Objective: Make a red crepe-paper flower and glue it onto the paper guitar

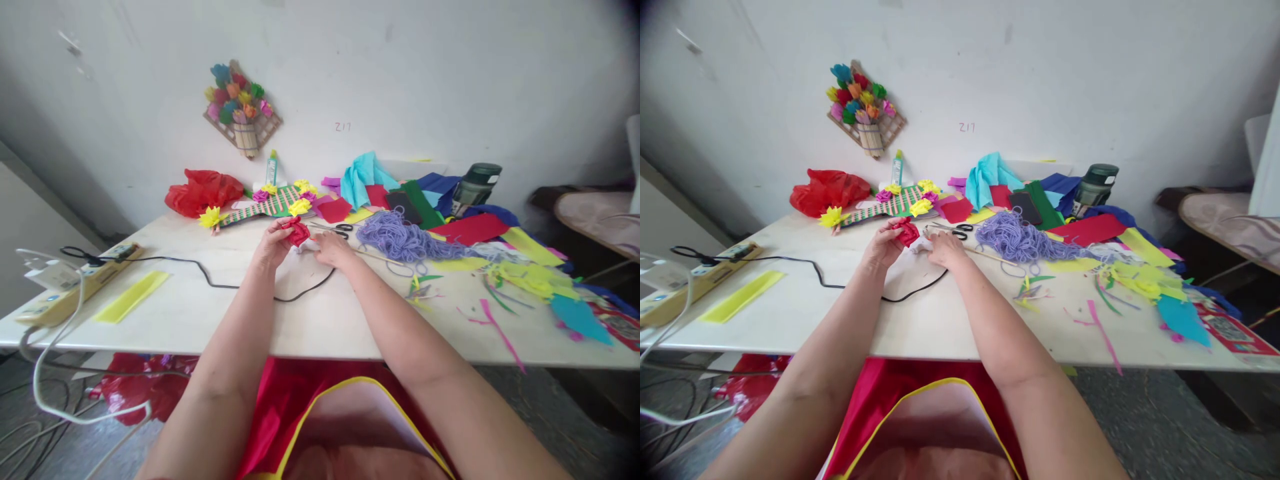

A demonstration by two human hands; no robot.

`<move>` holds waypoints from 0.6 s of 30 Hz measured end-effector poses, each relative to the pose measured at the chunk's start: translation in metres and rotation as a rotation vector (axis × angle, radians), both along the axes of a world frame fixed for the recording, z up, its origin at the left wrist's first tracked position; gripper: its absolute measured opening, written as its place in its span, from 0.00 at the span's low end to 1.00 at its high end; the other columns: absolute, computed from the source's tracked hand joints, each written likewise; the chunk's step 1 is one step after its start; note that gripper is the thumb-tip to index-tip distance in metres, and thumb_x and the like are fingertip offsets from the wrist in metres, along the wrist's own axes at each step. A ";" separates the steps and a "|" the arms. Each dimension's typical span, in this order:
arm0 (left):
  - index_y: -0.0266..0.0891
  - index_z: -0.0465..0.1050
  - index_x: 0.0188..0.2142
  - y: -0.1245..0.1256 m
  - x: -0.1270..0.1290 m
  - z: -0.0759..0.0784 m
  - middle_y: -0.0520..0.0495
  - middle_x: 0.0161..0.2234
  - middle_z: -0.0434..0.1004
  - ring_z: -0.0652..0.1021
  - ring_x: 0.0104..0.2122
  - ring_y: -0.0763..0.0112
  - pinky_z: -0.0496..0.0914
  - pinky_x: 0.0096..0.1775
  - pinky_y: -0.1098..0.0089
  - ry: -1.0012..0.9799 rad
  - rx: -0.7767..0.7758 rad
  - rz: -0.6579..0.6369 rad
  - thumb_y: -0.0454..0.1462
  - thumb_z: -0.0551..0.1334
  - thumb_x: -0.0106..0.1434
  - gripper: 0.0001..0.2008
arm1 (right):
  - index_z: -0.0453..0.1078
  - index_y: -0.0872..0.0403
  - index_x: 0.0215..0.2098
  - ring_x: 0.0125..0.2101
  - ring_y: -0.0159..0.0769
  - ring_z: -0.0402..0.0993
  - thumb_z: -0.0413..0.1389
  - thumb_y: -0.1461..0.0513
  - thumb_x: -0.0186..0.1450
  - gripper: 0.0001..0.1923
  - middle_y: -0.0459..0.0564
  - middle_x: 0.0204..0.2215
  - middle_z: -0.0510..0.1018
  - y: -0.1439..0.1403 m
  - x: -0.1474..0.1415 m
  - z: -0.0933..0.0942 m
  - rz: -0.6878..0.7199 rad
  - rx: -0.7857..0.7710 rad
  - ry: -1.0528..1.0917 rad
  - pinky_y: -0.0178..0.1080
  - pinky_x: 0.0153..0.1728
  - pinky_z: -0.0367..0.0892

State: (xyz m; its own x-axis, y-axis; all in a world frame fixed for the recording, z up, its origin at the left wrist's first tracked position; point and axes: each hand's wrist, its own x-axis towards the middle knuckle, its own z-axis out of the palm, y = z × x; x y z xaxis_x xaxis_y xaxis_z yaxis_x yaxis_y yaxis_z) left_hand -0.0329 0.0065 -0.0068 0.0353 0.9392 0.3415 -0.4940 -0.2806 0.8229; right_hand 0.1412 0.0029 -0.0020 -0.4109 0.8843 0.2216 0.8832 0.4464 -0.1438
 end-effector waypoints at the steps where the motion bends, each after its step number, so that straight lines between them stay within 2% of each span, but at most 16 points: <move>1: 0.41 0.74 0.33 0.000 0.000 0.000 0.49 0.32 0.79 0.79 0.33 0.67 0.73 0.40 0.63 0.006 0.002 0.001 0.35 0.74 0.42 0.18 | 0.67 0.57 0.59 0.55 0.51 0.70 0.53 0.60 0.64 0.25 0.62 0.54 0.75 -0.002 -0.004 -0.001 -0.002 -0.006 -0.025 0.46 0.54 0.65; 6: 0.42 0.74 0.36 0.004 -0.004 -0.005 0.50 0.32 0.77 0.79 0.35 0.68 0.72 0.41 0.64 0.015 0.004 -0.012 0.37 0.73 0.43 0.18 | 0.64 0.60 0.60 0.55 0.51 0.69 0.53 0.65 0.62 0.27 0.65 0.53 0.74 -0.002 -0.020 -0.009 -0.042 -0.001 -0.077 0.45 0.53 0.66; 9: 0.42 0.74 0.36 0.006 -0.006 -0.006 0.49 0.33 0.78 0.79 0.35 0.67 0.72 0.41 0.64 0.012 -0.002 -0.010 0.37 0.73 0.44 0.18 | 0.64 0.57 0.61 0.54 0.51 0.70 0.53 0.62 0.64 0.26 0.64 0.52 0.75 0.000 -0.021 -0.010 -0.070 0.024 -0.055 0.46 0.52 0.66; 12: 0.41 0.75 0.34 0.005 -0.006 -0.005 0.48 0.33 0.79 0.79 0.34 0.67 0.73 0.38 0.65 -0.005 -0.008 0.011 0.36 0.73 0.43 0.17 | 0.67 0.54 0.59 0.51 0.51 0.73 0.52 0.57 0.66 0.23 0.62 0.49 0.78 0.000 -0.009 -0.008 -0.110 0.055 -0.013 0.47 0.50 0.67; 18: 0.40 0.75 0.32 0.003 -0.005 -0.002 0.50 0.30 0.79 0.78 0.29 0.69 0.72 0.34 0.66 0.000 -0.016 0.079 0.34 0.75 0.39 0.18 | 0.76 0.49 0.48 0.44 0.49 0.78 0.54 0.59 0.64 0.16 0.58 0.43 0.82 0.009 0.028 0.002 -0.335 0.063 0.147 0.44 0.43 0.70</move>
